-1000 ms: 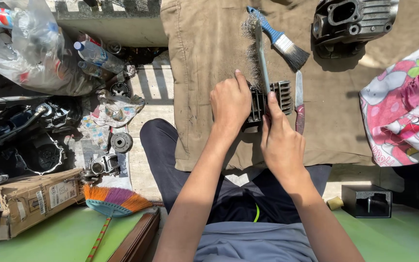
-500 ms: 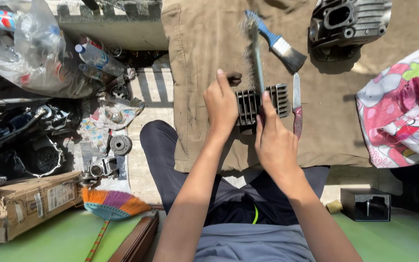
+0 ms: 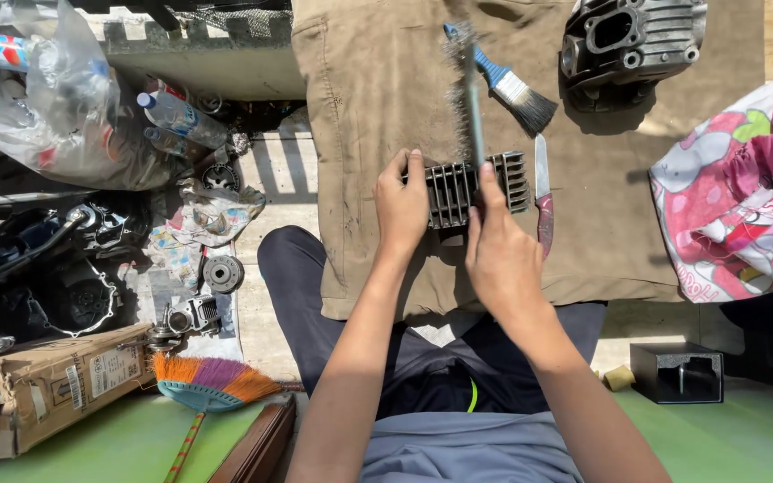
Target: Cleaning the cooling fins of an engine cylinder block and head using a wire brush and a soft brush.
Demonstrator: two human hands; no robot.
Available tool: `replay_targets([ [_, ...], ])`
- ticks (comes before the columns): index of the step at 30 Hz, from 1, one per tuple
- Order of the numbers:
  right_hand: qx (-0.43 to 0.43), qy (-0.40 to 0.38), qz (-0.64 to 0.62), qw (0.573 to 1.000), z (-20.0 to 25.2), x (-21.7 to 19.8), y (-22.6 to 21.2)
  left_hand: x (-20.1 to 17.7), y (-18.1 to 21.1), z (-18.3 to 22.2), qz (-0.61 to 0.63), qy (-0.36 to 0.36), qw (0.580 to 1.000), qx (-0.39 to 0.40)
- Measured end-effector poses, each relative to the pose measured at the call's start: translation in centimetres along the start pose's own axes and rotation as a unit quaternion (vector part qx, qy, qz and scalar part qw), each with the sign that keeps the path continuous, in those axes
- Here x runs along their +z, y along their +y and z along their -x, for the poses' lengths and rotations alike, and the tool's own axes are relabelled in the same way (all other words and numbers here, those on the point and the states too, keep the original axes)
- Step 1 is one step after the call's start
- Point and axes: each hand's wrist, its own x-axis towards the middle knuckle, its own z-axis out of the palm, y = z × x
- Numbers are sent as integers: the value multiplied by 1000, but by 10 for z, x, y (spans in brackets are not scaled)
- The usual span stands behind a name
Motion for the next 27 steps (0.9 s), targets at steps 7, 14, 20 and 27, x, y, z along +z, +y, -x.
replay_targets([
  [7, 32, -6, -42, 999, 1, 0, 8, 3, 6, 6, -4, 22, 1000, 9],
  [14, 40, -9, -28, 999, 15, -1, 10, -2, 3, 7, 2, 15, 1000, 7],
  [20, 16, -23, 33, 999, 11, 3, -13, -5, 11, 13, 3, -15, 1000, -28],
  [27, 14, -2, 13, 1000, 9, 1, 5, 1, 5, 5, -9, 24, 999, -25],
])
